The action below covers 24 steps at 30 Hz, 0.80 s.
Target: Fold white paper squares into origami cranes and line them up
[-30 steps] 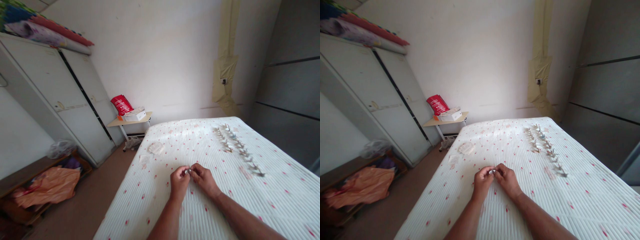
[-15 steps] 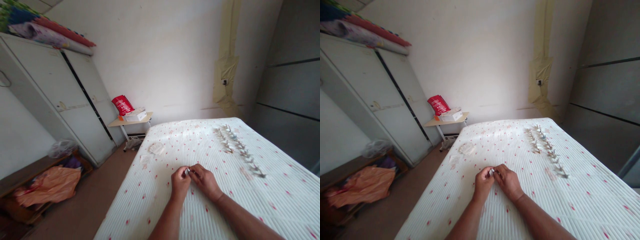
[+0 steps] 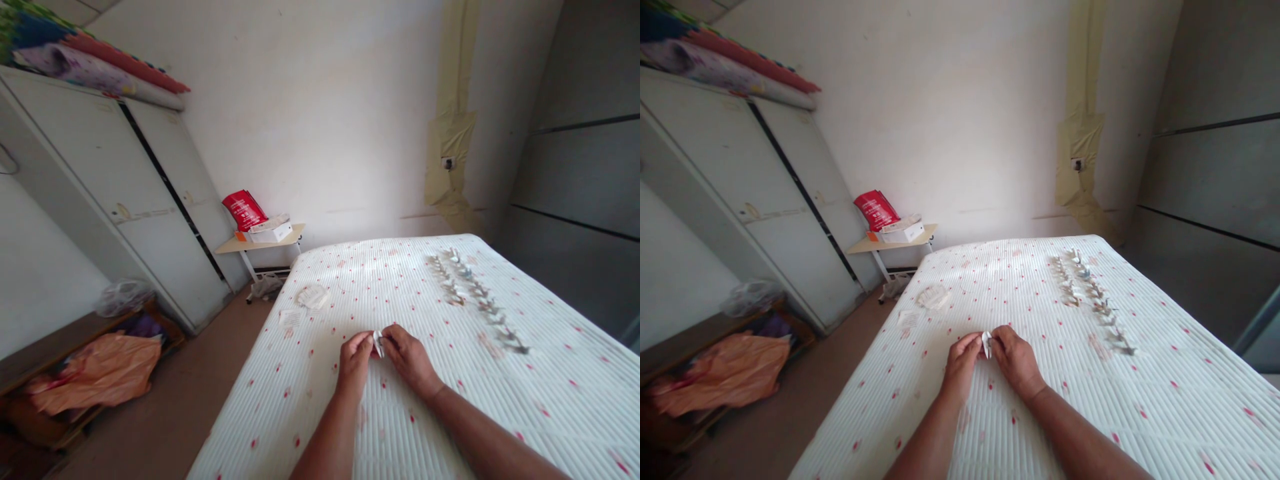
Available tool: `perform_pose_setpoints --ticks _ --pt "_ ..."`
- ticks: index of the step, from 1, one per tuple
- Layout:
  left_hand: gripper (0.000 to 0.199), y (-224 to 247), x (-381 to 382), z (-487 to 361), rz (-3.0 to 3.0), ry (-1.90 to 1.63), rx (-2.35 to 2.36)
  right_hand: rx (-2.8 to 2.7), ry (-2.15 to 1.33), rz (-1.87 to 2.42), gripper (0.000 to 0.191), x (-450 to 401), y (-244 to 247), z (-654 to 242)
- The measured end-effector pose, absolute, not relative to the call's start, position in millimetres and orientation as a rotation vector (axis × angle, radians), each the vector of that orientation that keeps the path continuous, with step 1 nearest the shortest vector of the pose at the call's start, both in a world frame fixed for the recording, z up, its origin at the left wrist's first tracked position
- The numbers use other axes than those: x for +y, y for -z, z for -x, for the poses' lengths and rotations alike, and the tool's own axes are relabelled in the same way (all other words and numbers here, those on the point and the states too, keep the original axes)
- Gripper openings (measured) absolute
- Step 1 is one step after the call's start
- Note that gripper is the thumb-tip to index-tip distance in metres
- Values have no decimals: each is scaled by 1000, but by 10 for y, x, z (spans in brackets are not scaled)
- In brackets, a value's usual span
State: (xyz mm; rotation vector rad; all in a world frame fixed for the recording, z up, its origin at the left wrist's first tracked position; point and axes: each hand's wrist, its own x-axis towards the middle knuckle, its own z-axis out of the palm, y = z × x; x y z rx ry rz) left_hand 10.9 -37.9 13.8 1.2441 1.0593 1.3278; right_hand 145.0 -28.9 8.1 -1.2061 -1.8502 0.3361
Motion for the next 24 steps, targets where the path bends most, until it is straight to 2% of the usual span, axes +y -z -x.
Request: perform_pose_setpoints --ticks 16,24 --pt "19 -212 -384 -154 -1212 -1349 1159 -1865 -428 1229 15 -293 -60 -1423" --pt "23 -150 -376 -156 -1232 -1337 1186 -1935 -404 1228 13 -330 -91 -1392"
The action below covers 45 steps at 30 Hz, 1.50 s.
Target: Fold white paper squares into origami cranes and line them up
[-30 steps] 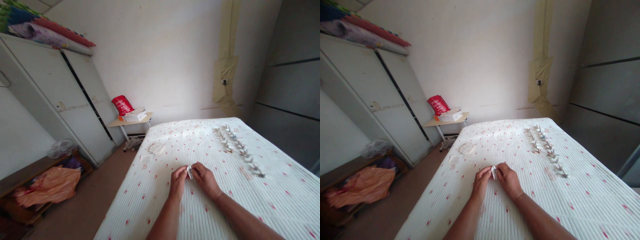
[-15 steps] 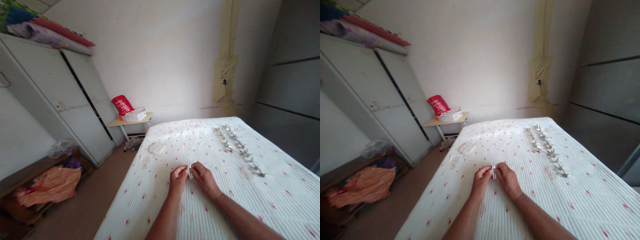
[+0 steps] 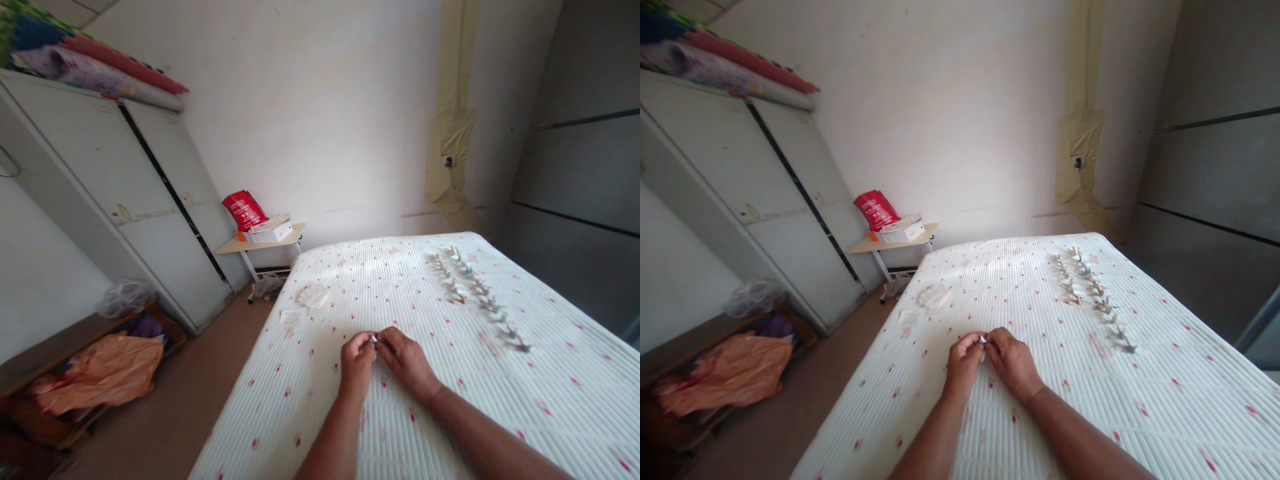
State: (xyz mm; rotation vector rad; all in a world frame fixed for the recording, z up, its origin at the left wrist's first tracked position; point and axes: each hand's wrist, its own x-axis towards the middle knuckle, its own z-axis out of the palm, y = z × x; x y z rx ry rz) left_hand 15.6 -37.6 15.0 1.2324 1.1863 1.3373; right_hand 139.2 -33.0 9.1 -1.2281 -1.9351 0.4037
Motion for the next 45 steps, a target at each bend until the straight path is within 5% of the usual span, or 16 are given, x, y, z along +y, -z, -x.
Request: perform_pose_setpoints --ticks 17,32,45 --pt "30 -34 -352 -167 -1502 -1349 1273 -2001 -285 1233 20 -340 -139 -1422" --pt "30 -5 -318 -166 -1403 -1348 1201 -1785 -685 1150 13 -281 -78 -1446" --pt "31 18 -319 -165 -1330 -1327 1150 -1760 -688 1126 18 -274 -114 -1453"
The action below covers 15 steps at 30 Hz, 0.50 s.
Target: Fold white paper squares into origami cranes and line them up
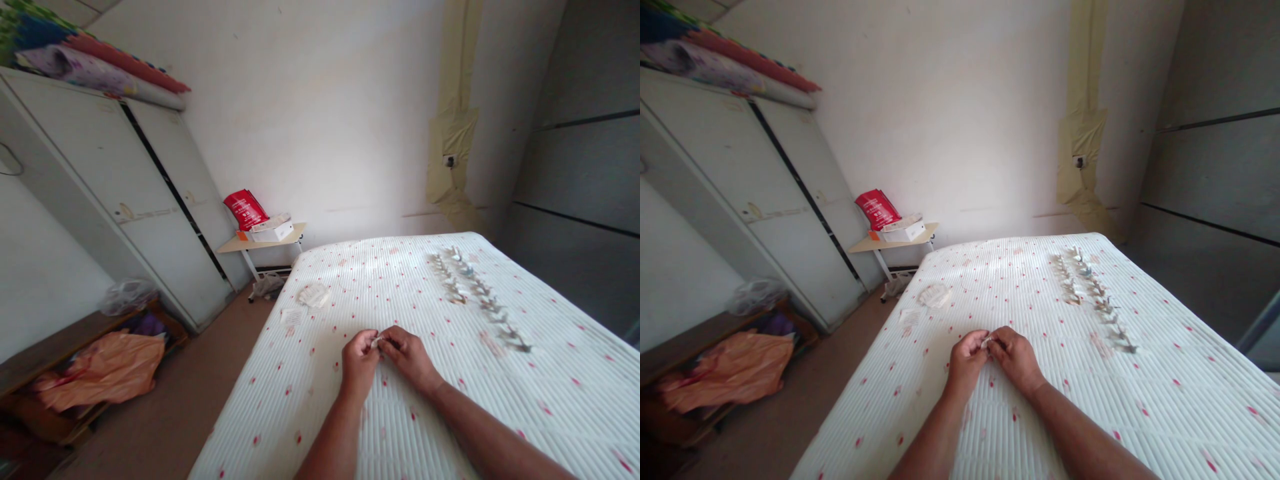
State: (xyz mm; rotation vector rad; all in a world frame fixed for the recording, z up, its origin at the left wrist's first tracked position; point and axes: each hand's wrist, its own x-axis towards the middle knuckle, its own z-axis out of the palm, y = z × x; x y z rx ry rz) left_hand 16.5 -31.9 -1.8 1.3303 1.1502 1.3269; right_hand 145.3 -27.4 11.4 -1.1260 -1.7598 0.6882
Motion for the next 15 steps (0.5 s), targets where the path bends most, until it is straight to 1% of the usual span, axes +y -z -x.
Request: perform_pose_setpoints --ticks 9,15 --pt "35 49 -305 -165 -1240 -1299 1195 -1674 -893 1092 19 -260 -128 -1464" --pt "37 39 -305 -161 -1270 -1292 1196 -1673 -868 1080 21 -249 -111 -1472"
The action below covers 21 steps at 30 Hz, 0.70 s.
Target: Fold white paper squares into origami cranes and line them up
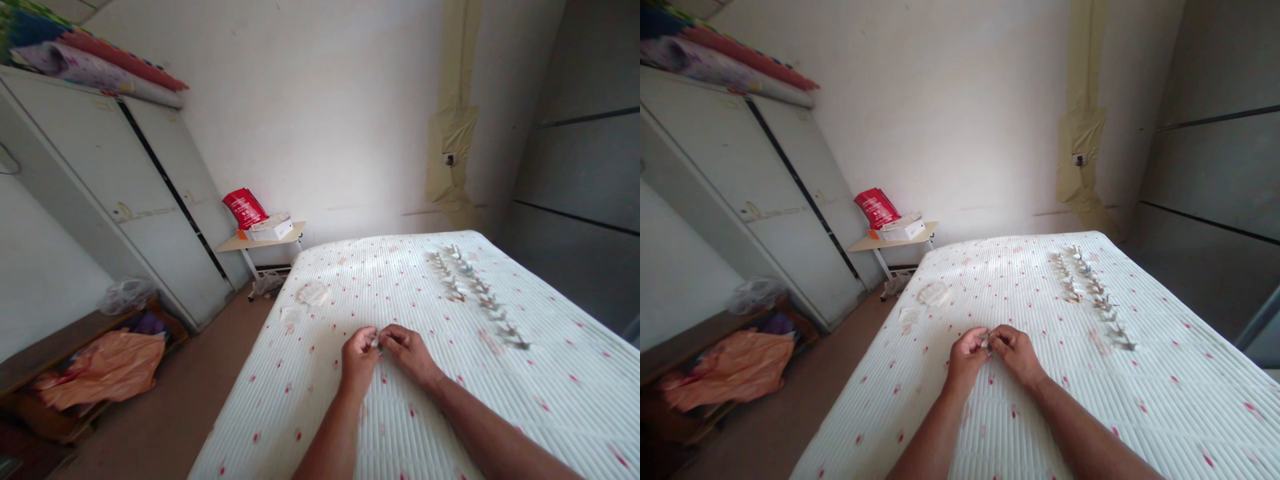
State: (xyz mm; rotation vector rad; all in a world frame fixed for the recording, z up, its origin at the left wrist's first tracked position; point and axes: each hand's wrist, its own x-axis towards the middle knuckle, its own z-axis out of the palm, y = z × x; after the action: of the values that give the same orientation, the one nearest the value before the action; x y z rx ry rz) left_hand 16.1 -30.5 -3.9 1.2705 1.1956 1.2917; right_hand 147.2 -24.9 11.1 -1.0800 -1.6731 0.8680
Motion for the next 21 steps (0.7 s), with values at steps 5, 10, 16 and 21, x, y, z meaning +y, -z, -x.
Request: perform_pose_setpoints --ticks 5,10,16,21 --pt "37 3 -321 -174 -1254 -1296 1196 -1655 -788 1157 23 -242 -101 -1467" --pt "44 -66 -352 -170 -1234 -1271 1148 -1639 -794 1160 22 -240 -106 -1464" --pt "49 -69 -356 -173 -1255 -1286 1132 -1582 -827 1173 14 -235 -89 -1454" --pt "54 -22 -330 -155 -1257 -1267 1132 -1538 -878 1144 12 -216 -43 -1440"
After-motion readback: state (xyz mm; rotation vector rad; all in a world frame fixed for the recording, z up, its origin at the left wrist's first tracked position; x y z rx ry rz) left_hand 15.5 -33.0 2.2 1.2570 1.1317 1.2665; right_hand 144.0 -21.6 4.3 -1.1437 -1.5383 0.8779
